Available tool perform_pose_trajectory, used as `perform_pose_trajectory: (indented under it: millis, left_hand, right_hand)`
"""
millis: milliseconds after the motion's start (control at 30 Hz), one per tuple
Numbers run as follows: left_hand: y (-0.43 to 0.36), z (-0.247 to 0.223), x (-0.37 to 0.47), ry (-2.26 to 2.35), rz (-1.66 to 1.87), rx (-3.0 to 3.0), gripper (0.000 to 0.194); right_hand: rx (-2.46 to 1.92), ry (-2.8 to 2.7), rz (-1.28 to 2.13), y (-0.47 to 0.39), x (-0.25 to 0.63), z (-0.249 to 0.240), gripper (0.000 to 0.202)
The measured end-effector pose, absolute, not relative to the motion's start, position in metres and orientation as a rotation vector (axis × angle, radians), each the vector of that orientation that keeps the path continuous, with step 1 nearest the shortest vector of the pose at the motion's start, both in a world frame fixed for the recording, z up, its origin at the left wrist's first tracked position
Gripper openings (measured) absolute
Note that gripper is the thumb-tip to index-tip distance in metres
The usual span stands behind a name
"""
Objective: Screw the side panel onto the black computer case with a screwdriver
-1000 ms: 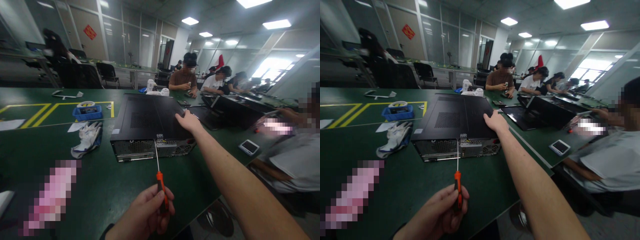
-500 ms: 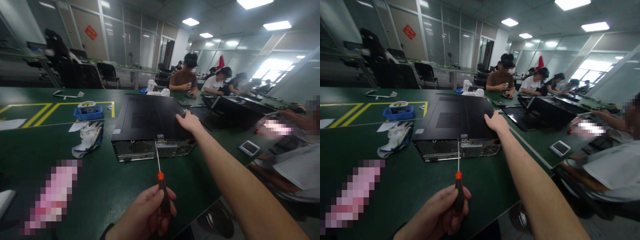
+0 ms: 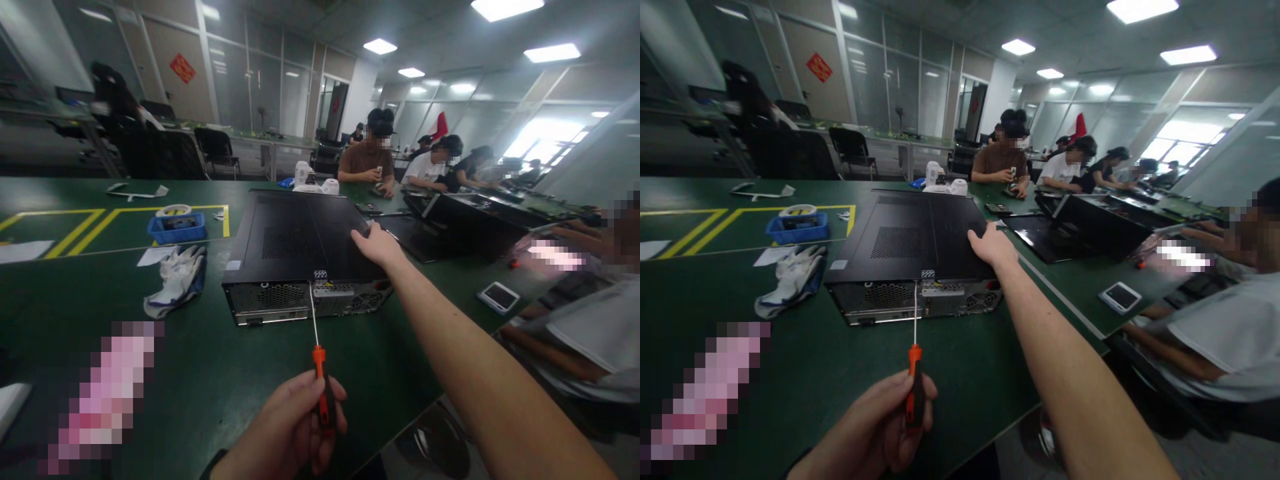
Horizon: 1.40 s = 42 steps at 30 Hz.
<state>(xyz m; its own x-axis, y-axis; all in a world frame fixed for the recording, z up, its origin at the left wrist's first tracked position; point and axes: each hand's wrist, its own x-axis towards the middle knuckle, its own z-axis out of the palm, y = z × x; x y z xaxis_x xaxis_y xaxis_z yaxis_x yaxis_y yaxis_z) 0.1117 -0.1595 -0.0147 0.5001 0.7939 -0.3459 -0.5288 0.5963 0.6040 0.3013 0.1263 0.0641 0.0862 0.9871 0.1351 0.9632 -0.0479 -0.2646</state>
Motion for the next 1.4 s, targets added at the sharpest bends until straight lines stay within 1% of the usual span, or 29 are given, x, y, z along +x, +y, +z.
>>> perform_pose_trajectory:
  millis: [200, 400, 567, 800, 933, 1133, 1267, 1400]
  left_hand:
    - [-0.1593, -0.0135, 0.1128, 0.608, 0.846, 0.480, 0.038]
    - [-0.1579, -0.0154, 0.1132, 0.629, 0.857, 0.540, 0.045]
    - [-0.1571, -0.0118, 0.1123, 0.638, 0.818, 0.481, 0.051]
    - [-0.1573, -0.0116, 0.1126, 0.621, 0.813, 0.496, 0.043]
    - [-0.1580, -0.0156, 0.1149, 0.649, 0.830, 0.518, 0.043]
    - [-0.1573, -0.0119, 0.1139, 0.602, 0.828, 0.452, 0.048]
    - [-0.1566, -0.0132, 0.1134, 0.597, 0.823, 0.470, 0.043]
    - [-0.1582, -0.0162, 0.1147, 0.612, 0.850, 0.536, 0.043]
  right_hand:
    - [-2.082, -1.938, 0.111, 0.1276, 0.3017, 0.0649, 0.071]
    - [-2.088, -1.929, 0.112, 0.1285, 0.3022, 0.0637, 0.072]
    - [-2.089, -1.935, 0.101, 0.1284, 0.3027, 0.0645, 0.073]
    - [-2.089, -1.934, 0.105, 0.1265, 0.3010, 0.0659, 0.071]
    - [-2.094, -1.940, 0.115, 0.1257, 0.3005, 0.0663, 0.070]
    - [-2.095, -1.941, 0.092, 0.1272, 0.3018, 0.0666, 0.071]
    - [-2.086, -1.938, 0.103, 0.1282, 0.3023, 0.0640, 0.073]
    - [-2.089, -1.936, 0.102, 0.1284, 0.3027, 0.0629, 0.074]
